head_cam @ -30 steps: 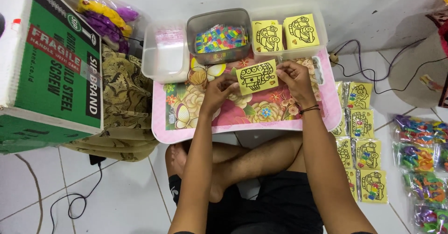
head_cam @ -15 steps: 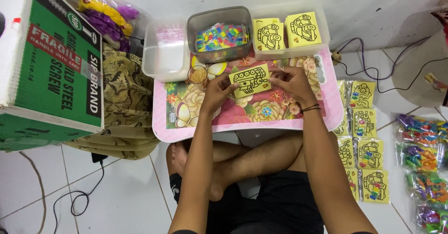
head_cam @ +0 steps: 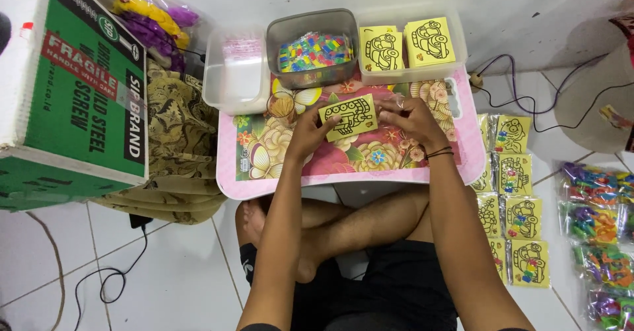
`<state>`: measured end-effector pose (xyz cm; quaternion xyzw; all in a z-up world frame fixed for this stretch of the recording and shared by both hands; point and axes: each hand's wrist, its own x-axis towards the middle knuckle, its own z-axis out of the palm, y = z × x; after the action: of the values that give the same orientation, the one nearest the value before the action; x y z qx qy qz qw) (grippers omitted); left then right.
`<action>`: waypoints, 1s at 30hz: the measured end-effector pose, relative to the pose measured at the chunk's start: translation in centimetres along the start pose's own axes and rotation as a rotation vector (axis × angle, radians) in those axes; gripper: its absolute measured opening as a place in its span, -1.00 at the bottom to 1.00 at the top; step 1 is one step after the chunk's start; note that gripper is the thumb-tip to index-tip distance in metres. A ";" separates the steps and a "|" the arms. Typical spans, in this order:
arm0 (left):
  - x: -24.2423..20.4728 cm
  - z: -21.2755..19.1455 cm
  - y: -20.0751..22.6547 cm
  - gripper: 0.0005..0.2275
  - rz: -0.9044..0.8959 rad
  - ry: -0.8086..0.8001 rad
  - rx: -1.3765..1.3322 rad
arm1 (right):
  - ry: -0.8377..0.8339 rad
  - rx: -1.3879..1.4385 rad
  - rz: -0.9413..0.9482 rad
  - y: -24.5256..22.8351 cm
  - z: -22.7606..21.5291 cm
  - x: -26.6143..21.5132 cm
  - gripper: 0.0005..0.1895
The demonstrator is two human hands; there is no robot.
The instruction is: The person places a drawing into a plastic sleeve and adds small colorful stickers from a container by hand.
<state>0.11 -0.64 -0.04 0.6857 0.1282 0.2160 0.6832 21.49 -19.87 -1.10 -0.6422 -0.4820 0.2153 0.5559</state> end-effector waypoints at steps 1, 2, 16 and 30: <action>0.0 0.1 0.2 -0.80 0.001 0.000 0.000 | 0.000 -0.001 -0.001 -0.4 0.1 0.0 -0.68; 0.0 0.2 0.3 -0.79 0.009 -0.001 0.017 | 0.026 0.024 0.019 -0.8 0.2 0.0 -0.70; -2.1 -0.3 -1.5 -0.81 0.024 0.151 0.154 | 0.364 0.349 0.038 1.9 0.5 0.5 -0.68; -4.3 -1.4 -2.6 -0.78 0.102 0.216 0.111 | 0.457 0.276 0.096 -0.4 1.2 0.8 -0.76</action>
<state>-4.01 -1.32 -3.21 0.7009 0.1779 0.3156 0.6144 20.74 -18.65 -0.83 -0.6143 -0.2792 0.1545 0.7217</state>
